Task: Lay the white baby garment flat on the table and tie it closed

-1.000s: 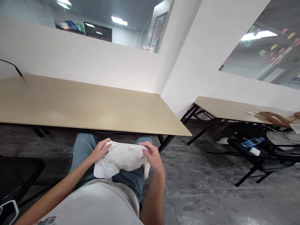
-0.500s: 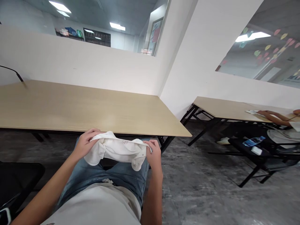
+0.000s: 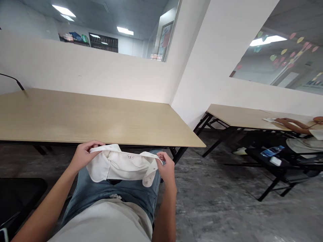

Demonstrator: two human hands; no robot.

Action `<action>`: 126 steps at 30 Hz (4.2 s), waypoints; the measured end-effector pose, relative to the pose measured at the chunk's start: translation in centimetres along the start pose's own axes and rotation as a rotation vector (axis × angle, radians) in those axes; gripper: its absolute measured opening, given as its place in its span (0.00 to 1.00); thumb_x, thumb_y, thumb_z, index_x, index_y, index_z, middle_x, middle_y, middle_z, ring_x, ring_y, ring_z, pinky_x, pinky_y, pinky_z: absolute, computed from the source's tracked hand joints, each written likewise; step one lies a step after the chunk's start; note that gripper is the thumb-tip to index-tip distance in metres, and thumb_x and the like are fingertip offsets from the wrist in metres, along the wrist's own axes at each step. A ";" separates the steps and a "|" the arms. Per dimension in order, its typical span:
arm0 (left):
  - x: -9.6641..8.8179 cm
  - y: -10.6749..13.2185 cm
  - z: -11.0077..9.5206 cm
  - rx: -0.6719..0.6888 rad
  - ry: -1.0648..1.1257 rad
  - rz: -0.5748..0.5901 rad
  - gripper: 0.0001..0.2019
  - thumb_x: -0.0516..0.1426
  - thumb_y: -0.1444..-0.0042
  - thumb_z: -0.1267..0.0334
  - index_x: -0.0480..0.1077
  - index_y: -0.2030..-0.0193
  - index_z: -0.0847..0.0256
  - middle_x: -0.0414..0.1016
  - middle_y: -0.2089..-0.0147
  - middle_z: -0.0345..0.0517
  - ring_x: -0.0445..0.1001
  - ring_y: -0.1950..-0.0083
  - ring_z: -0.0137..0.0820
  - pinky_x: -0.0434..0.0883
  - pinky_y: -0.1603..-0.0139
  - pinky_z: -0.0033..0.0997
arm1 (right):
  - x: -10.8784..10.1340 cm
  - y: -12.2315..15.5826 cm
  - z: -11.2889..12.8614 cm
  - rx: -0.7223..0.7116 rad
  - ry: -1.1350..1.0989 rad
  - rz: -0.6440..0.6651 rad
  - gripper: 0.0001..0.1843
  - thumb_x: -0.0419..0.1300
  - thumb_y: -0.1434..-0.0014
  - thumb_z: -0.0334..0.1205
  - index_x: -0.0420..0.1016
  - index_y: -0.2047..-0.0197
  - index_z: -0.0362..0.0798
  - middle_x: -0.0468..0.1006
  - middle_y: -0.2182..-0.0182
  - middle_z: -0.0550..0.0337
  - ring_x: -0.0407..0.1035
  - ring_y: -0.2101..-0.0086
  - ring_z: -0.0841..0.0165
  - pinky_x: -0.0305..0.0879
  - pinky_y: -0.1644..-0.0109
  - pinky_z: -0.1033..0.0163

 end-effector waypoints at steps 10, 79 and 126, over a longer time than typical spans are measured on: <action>0.2 0.5 0.2 -0.059 -0.013 0.072 0.14 0.63 0.45 0.51 0.79 0.60 0.60 0.79 0.62 0.44 0.71 0.64 0.34 0.62 0.65 0.29 | -0.2 0.1 0.5 -0.007 0.042 -0.022 0.09 0.61 0.40 0.44 0.72 0.65 0.47 0.73 0.71 0.60 0.64 0.69 0.67 0.63 0.62 0.64; -4.8 2.8 3.7 -0.213 0.045 0.284 0.19 0.55 0.34 0.46 0.77 0.64 0.58 0.77 0.64 0.41 0.71 0.61 0.34 0.65 0.61 0.29 | -2.4 -4.1 5.1 -0.093 -0.049 -0.175 0.13 0.64 0.39 0.47 0.78 0.66 0.45 0.76 0.65 0.54 0.68 0.64 0.63 0.64 0.60 0.62; 2.1 -29.3 18.8 -0.258 -0.863 -0.038 0.19 0.46 0.32 0.52 0.74 0.53 0.59 0.81 0.57 0.58 0.78 0.56 0.46 0.65 0.61 0.37 | 15.4 -33.7 -13.2 -0.042 0.632 0.197 0.30 0.52 0.34 0.60 0.71 0.77 0.46 0.75 0.75 0.52 0.60 0.73 0.67 0.47 0.68 0.62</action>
Point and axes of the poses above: each hand's wrist, its own y-axis away from the middle knuckle, its own x-axis out of the palm, z = x × y, the point moved 4 cm from there along -y, towards the middle knuckle
